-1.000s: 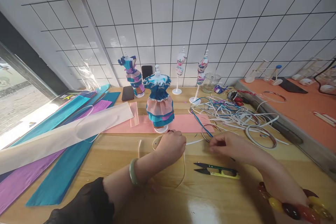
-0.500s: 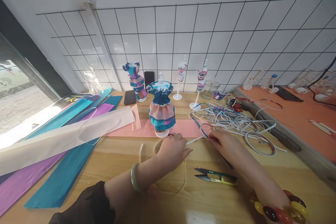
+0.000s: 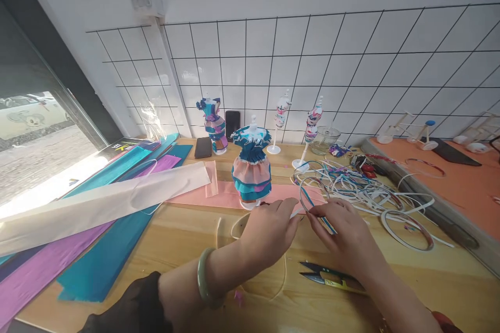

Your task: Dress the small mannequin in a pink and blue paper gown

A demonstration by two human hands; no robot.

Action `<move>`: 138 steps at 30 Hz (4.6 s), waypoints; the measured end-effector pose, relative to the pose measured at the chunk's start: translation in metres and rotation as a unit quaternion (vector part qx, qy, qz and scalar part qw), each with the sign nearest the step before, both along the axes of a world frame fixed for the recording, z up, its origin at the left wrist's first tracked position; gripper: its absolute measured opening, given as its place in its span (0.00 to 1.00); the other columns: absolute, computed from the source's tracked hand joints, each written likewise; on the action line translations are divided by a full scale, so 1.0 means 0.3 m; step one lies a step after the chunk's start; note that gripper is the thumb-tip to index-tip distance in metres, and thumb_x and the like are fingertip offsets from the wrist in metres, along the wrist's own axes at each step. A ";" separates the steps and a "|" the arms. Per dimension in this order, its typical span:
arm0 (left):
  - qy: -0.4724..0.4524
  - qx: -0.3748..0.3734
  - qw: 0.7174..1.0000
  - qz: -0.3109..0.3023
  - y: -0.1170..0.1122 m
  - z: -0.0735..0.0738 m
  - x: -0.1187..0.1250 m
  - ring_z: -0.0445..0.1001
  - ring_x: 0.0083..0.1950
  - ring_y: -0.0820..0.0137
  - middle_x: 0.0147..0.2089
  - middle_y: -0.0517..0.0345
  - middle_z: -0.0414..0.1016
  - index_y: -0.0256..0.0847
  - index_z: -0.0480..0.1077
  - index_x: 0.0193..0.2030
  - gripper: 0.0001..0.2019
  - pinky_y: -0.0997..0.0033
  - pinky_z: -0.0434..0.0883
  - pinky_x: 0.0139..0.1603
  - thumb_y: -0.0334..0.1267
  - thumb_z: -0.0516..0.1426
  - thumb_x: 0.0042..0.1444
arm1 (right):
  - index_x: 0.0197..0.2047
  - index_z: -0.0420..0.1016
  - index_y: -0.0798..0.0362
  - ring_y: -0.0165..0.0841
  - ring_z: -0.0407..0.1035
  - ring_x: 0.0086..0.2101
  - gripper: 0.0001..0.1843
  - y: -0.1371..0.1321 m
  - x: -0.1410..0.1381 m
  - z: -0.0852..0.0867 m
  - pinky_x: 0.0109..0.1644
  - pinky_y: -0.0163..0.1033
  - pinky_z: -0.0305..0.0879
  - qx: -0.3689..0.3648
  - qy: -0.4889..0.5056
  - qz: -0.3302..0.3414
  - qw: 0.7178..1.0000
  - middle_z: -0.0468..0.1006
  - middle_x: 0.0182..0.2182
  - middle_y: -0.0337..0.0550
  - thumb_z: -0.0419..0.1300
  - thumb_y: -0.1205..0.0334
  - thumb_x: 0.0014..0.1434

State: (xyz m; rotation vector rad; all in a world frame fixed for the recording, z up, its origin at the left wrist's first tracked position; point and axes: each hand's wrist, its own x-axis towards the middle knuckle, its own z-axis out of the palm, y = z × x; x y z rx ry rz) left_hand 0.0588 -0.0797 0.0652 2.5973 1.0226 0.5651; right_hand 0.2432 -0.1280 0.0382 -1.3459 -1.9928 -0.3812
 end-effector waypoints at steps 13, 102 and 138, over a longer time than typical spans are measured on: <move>0.111 0.125 0.984 -0.055 0.006 0.011 -0.019 0.78 0.34 0.63 0.35 0.55 0.79 0.38 0.70 0.38 0.10 0.69 0.67 0.27 0.32 0.48 0.63 | 0.39 0.66 0.49 0.34 0.73 0.31 0.03 0.012 -0.004 -0.050 0.43 0.45 0.63 0.022 -0.034 0.053 0.998 0.79 0.28 0.38 0.56 0.67 0.63; -0.167 0.059 0.976 0.129 0.185 0.168 -0.145 0.66 0.61 0.55 0.55 0.44 0.71 0.38 0.68 0.48 0.14 0.49 0.67 0.60 0.33 0.42 0.65 | 0.39 0.74 0.48 0.37 0.69 0.34 0.14 0.341 -0.253 0.195 0.35 0.42 0.66 -0.101 0.267 0.083 0.955 0.72 0.35 0.42 0.53 0.49 0.62; -0.385 -0.111 0.912 0.085 0.189 0.202 -0.185 0.72 0.53 0.62 0.54 0.49 0.74 0.42 0.63 0.60 0.21 0.59 0.69 0.55 0.32 0.49 0.59 | 0.31 0.72 0.49 0.37 0.67 0.33 0.13 0.309 -0.306 0.221 0.35 0.41 0.65 -0.068 0.271 0.094 0.955 0.71 0.31 0.42 0.55 0.50 0.61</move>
